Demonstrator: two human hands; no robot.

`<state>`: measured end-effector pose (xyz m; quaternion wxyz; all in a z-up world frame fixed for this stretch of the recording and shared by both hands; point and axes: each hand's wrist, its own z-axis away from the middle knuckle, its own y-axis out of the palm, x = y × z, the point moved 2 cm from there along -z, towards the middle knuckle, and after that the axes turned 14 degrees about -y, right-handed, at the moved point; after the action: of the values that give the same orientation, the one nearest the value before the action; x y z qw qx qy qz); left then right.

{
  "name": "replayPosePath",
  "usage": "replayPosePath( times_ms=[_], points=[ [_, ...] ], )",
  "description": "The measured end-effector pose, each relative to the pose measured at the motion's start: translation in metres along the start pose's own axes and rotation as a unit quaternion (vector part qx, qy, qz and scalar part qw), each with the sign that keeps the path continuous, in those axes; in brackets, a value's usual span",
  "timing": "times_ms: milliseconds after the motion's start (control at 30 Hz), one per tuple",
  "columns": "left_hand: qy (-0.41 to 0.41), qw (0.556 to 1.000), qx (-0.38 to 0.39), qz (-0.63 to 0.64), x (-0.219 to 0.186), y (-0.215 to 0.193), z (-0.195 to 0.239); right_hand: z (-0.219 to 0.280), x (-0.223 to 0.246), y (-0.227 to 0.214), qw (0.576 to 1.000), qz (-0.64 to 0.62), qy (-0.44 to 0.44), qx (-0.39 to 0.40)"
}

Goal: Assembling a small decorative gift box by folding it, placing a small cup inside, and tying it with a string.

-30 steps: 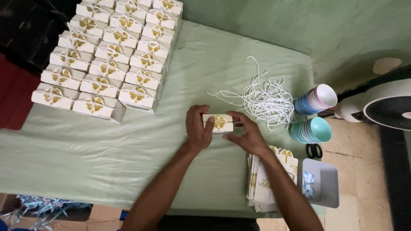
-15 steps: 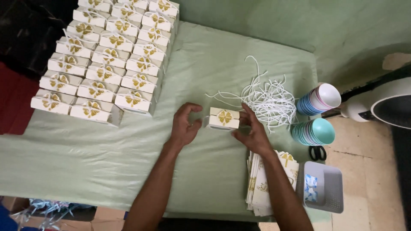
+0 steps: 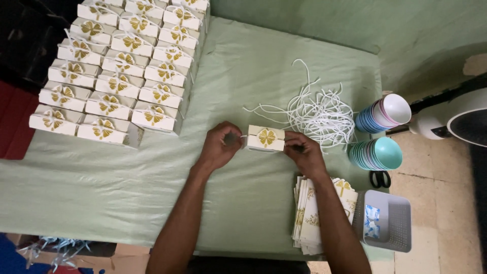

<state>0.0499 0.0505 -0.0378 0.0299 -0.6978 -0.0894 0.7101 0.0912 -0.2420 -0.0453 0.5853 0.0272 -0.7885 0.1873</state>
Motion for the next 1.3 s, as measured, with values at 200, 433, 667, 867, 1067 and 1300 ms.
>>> replayPosePath(
  times_ms=[200,433,667,867,1067,1300],
  points=[
    [-0.010,1.000,-0.005,0.019,-0.001,-0.009,-0.002,-0.003,0.004,-0.006,0.996,-0.073,0.049,-0.020],
    [-0.046,0.998,0.032,0.037,-0.004,-0.012,-0.001,-0.005,0.015,-0.010,0.984,-0.117,0.133,-0.024],
    [-0.046,0.998,0.040,0.026,-0.007,-0.013,-0.001,-0.005,0.037,-0.005,0.987,-0.097,0.130,-0.016],
    [-0.041,0.998,0.041,0.016,-0.006,-0.014,-0.001,-0.002,0.038,-0.003,0.994,-0.058,0.092,0.023],
    [-0.072,0.995,0.056,0.026,0.001,-0.013,-0.003,-0.011,0.074,-0.003,0.995,-0.064,0.070,-0.043],
    [-0.148,0.983,0.059,0.091,0.011,-0.014,-0.006,-0.016,0.093,-0.020,0.964,-0.207,0.045,-0.163]
  ],
)
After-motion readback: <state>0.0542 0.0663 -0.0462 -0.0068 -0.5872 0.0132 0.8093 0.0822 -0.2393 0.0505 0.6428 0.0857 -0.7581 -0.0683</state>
